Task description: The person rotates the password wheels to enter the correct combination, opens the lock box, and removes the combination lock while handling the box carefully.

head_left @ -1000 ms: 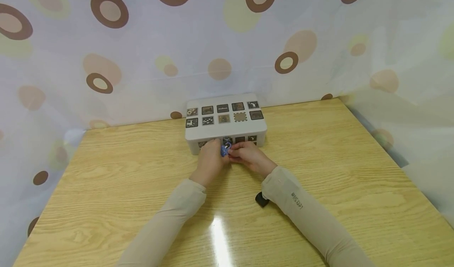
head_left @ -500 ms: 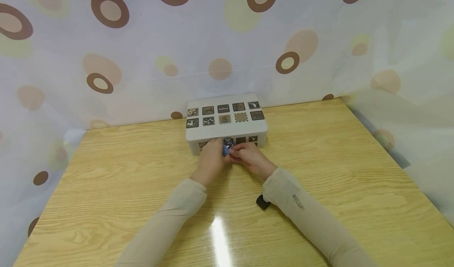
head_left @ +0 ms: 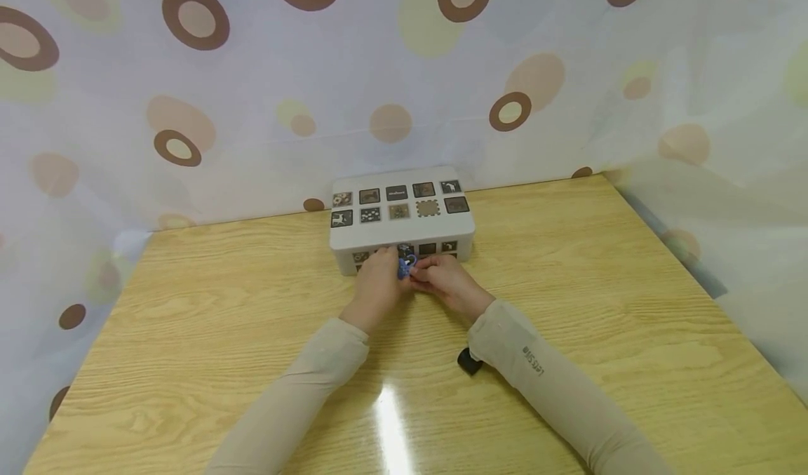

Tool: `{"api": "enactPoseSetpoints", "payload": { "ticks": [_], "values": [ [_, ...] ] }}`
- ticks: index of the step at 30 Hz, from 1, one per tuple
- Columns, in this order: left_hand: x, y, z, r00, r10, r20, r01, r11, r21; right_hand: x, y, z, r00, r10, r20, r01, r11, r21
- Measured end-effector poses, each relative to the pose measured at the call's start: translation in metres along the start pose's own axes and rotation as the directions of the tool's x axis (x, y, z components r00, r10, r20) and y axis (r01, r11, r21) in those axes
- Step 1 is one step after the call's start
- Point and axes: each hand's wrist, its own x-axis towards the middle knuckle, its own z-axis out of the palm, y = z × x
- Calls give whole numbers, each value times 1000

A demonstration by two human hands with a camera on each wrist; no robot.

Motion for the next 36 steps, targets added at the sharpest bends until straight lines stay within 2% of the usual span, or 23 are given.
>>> {"api": "enactPoseSetpoints", "payload": {
  "ticks": [11,23,29,36],
  "values": [
    [-3,2,-4,999,-34,34,34,999,3,-3,0,2,1000,1,-13,-2,1000,-23],
    [-5,4,-1,1000,-8,0,8,1000,3,-6,2,0,1000,-21,-13,20,999,-29],
    [-5,7,-1,1000,-19,4,19,1000,7,-7,1,-2,1000,-12,-28,11,999,-30],
    [-8,10,0,1000,-29,6,28,1000,13,-10,1,-5,1000,-11,-8,11,1000,-8]
  ]
}}
